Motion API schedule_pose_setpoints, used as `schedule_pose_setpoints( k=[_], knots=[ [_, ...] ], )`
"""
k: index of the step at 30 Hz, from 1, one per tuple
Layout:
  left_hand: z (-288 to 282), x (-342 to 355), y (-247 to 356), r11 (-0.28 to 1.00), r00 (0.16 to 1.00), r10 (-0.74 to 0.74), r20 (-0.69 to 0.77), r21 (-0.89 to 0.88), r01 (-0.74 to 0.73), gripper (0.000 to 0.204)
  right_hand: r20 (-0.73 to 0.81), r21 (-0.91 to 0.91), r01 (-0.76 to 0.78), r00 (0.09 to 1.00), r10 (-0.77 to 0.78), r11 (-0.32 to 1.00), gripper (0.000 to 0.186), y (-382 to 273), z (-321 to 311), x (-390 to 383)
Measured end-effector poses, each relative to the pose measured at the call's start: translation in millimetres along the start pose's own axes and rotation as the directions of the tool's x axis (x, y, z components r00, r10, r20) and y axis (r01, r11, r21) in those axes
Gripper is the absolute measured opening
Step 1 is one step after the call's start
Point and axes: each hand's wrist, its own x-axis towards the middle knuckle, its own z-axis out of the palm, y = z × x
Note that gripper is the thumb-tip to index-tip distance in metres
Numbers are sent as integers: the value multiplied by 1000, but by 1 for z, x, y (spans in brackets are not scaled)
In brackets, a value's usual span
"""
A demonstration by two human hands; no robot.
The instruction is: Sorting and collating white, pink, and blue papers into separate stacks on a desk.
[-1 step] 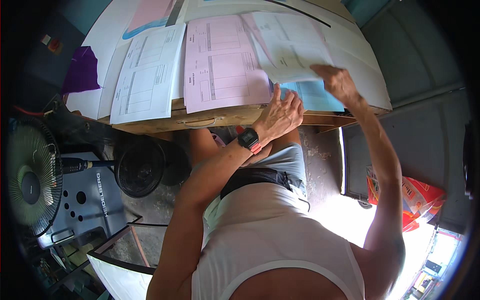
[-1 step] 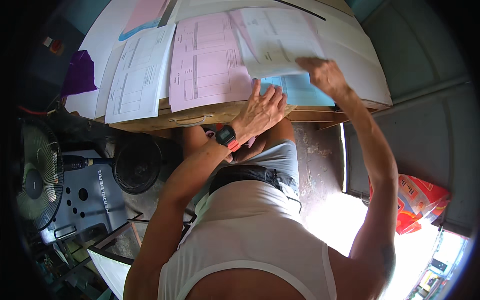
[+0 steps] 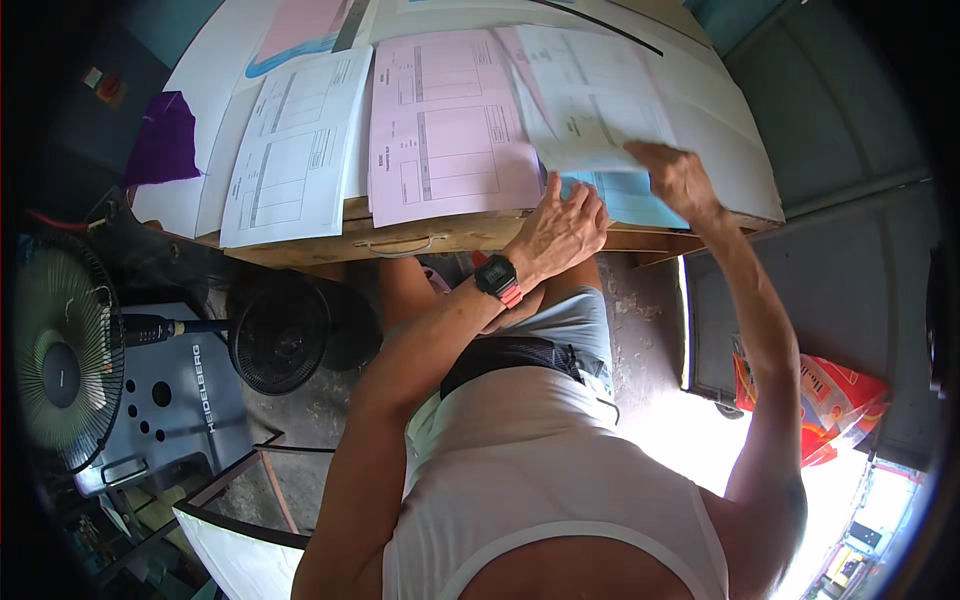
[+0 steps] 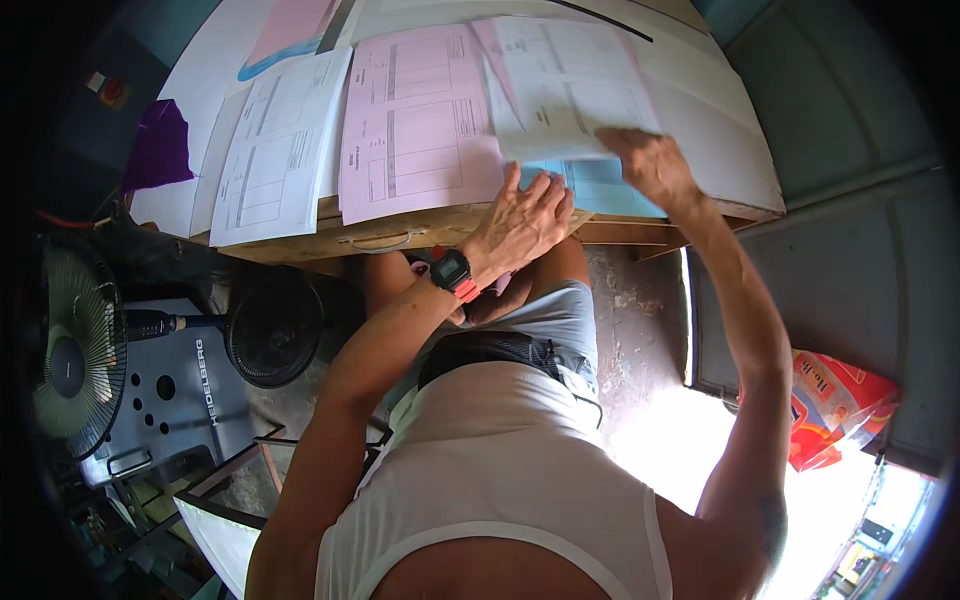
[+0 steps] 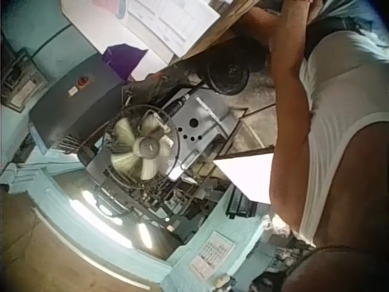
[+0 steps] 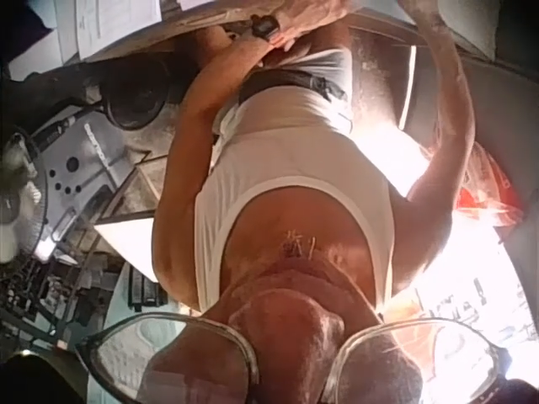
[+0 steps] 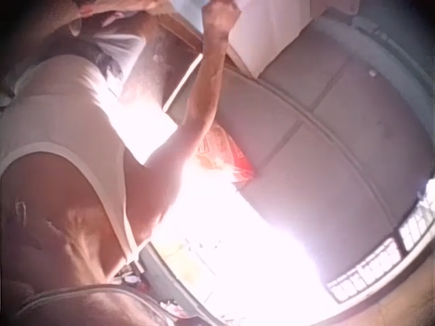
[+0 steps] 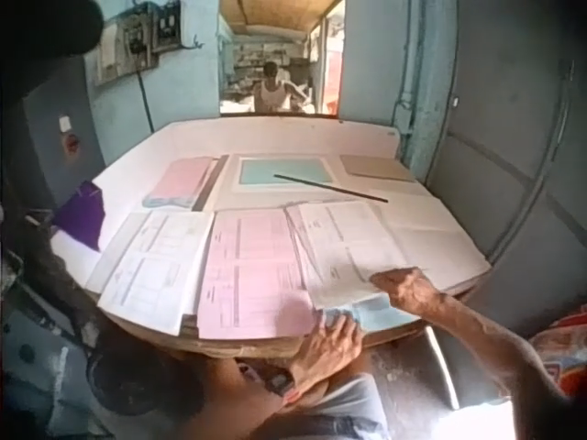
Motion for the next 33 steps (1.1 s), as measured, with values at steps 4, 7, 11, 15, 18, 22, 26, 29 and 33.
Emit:
schedule_pose_setpoints(
  k=[4,7,11,15,18,22,26,29,33],
  knots=[
    [-6,0,-9,994,991,-16,135,-104,30,28,147,44,-215,967,206,976,45,-49,-11,-21],
    [-9,-8,-17,992,996,-82,35,-92,85,27,178,154,-137,978,110,979,48,-71,-30,-13],
    [-34,-28,-37,985,982,-142,-128,-112,128,27,228,83,-129,968,107,988,53,-84,-39,-20],
    [-99,-112,-95,950,946,-306,-109,-98,296,34,187,15,-123,975,118,992,53,-76,-27,-23],
    [-145,-181,-144,866,871,-491,-12,104,490,37,158,52,-111,982,102,992,45,-72,-35,-14],
    [-174,-248,-184,784,870,-484,95,490,382,28,181,86,-122,978,105,989,33,-59,-37,-11],
    [-179,-257,-206,853,889,-458,-13,274,443,13,320,250,-482,860,398,839,17,-44,-46,6],
    [-177,-226,-203,804,800,-577,-166,62,592,11,210,249,-576,817,537,779,22,-31,-48,6],
    [-141,-168,-189,856,825,-512,-241,-68,512,32,106,373,-543,831,546,753,30,-1,-36,-2]
  ],
)
